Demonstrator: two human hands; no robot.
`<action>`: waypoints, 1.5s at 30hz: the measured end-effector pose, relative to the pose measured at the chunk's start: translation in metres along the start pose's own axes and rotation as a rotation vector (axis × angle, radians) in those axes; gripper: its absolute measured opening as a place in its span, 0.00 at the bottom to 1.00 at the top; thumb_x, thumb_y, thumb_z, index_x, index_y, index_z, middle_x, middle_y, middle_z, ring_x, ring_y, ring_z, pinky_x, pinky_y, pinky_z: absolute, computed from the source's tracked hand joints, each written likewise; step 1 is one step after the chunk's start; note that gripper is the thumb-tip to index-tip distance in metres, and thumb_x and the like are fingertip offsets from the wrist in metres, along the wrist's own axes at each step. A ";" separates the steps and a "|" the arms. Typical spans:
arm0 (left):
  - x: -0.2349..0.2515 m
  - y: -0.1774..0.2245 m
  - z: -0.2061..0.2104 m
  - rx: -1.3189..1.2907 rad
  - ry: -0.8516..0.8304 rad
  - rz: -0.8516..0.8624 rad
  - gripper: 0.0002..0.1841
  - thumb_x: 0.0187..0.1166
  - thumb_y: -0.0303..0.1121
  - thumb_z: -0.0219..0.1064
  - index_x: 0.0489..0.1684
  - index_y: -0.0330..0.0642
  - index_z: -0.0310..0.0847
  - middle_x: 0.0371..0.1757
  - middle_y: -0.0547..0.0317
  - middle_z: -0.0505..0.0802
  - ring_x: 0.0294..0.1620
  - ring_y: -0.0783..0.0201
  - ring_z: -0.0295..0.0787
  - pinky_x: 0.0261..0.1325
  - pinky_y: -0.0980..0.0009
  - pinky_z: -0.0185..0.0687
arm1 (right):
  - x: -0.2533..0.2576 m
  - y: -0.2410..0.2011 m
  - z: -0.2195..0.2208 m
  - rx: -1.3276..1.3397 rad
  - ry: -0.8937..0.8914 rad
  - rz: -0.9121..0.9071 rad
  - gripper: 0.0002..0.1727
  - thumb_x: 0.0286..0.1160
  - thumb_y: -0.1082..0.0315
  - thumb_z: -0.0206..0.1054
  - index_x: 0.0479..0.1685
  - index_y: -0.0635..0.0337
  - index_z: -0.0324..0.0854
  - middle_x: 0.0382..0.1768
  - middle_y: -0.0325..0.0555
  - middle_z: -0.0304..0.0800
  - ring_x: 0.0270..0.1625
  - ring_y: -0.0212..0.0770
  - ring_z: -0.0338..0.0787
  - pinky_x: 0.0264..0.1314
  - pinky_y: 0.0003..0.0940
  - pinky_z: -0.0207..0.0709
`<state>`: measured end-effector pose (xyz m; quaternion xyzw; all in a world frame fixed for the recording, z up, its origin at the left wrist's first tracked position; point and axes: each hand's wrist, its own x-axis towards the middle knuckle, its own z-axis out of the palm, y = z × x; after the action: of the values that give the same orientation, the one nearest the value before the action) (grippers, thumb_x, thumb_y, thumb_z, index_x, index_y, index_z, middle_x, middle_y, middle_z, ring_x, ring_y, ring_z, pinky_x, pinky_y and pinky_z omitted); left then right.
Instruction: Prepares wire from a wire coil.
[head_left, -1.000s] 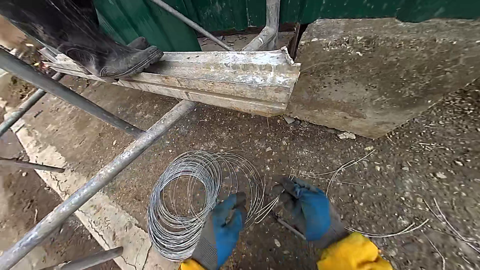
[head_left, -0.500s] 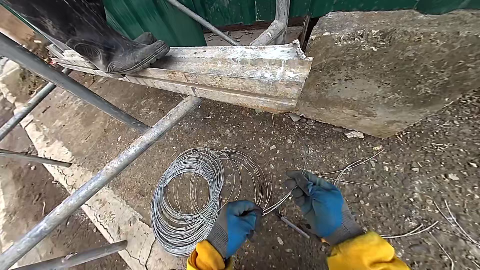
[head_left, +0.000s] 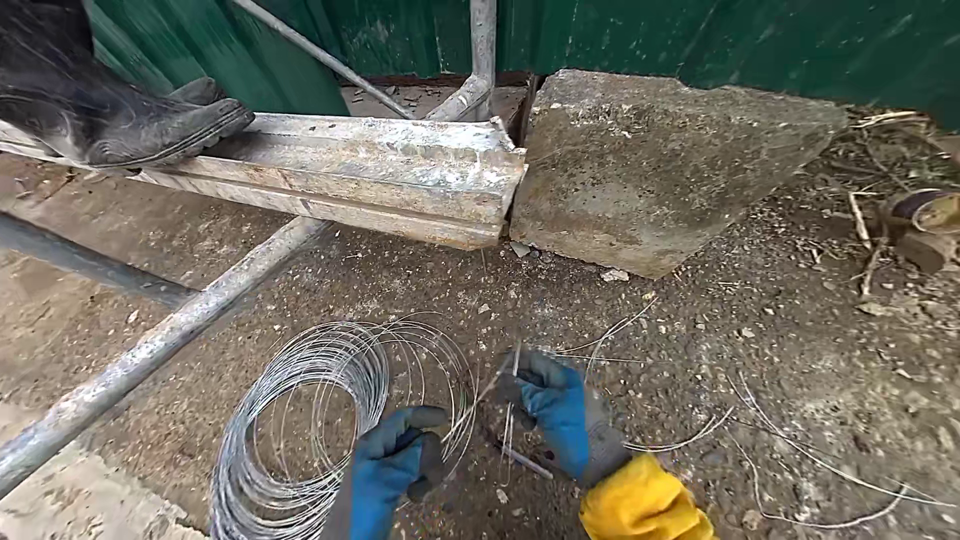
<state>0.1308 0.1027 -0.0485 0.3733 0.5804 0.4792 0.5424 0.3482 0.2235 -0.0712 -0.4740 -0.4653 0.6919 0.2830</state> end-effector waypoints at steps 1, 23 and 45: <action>-0.001 0.002 -0.003 -0.019 0.014 0.036 0.17 0.79 0.23 0.58 0.63 0.34 0.84 0.23 0.56 0.89 0.19 0.66 0.83 0.23 0.71 0.80 | -0.001 -0.001 -0.001 -0.042 -0.035 0.025 0.14 0.79 0.70 0.68 0.61 0.58 0.86 0.40 0.43 0.95 0.33 0.34 0.90 0.34 0.31 0.85; 0.015 -0.006 0.015 0.120 0.060 -0.118 0.13 0.72 0.23 0.64 0.53 0.35 0.83 0.23 0.60 0.89 0.17 0.67 0.83 0.19 0.71 0.78 | -0.016 0.026 0.030 -0.934 -0.114 -0.603 0.16 0.78 0.50 0.68 0.56 0.44 0.93 0.60 0.44 0.93 0.64 0.52 0.90 0.63 0.59 0.84; 0.009 -0.007 0.001 0.266 0.164 -0.096 0.11 0.81 0.25 0.56 0.48 0.38 0.87 0.22 0.61 0.88 0.16 0.68 0.81 0.19 0.72 0.78 | -0.002 0.038 0.025 -1.057 0.216 -0.930 0.22 0.81 0.41 0.59 0.52 0.42 0.93 0.50 0.40 0.97 0.46 0.43 0.95 0.47 0.48 0.86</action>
<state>0.1315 0.1101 -0.0576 0.3731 0.6982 0.4006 0.4613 0.3275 0.1966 -0.1024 -0.3662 -0.8618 0.1306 0.3257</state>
